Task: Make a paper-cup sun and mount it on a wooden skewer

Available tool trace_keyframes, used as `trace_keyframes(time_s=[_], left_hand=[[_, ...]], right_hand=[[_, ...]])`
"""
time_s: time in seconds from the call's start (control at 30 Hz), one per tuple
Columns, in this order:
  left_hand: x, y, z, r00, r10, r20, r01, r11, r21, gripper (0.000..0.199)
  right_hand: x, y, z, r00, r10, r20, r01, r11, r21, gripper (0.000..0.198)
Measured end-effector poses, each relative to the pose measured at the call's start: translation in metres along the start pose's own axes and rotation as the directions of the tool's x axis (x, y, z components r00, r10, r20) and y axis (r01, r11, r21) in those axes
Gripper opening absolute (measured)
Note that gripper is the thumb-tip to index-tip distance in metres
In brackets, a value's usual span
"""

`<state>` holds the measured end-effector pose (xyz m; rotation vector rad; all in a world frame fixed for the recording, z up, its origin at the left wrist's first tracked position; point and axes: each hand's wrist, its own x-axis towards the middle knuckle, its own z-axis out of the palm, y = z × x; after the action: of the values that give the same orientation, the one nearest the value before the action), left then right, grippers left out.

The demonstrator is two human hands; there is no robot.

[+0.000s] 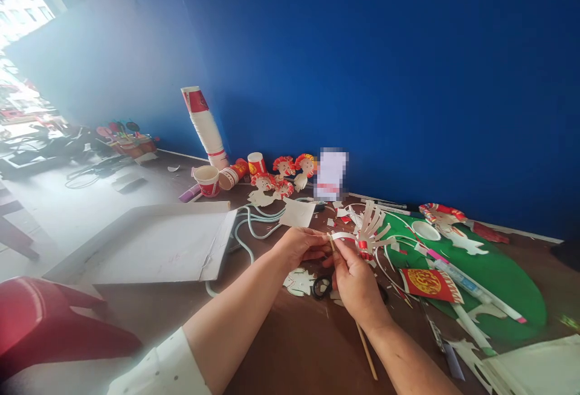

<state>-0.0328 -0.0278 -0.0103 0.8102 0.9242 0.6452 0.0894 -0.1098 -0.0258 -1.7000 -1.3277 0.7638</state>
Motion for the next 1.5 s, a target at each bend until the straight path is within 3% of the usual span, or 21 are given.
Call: trace_keyframes(time_s=[1.03,1.5], left_hand=[[-0.002,0.001,0.007,0.997,0.016,-0.079,-0.013,0.999,0.029,0.011],[-0.005,0.007,0.011,0.988,-0.044,-0.148,0.05,0.998,0.034,0.014]], right_hand=[[-0.004,-0.001,0.004,0.999,-0.034,-0.036,0.033,0.999,-0.042,0.051],[-0.006,0.002,0.005,0.988,-0.141,-0.066,0.126,0.972,-0.2,0.047]])
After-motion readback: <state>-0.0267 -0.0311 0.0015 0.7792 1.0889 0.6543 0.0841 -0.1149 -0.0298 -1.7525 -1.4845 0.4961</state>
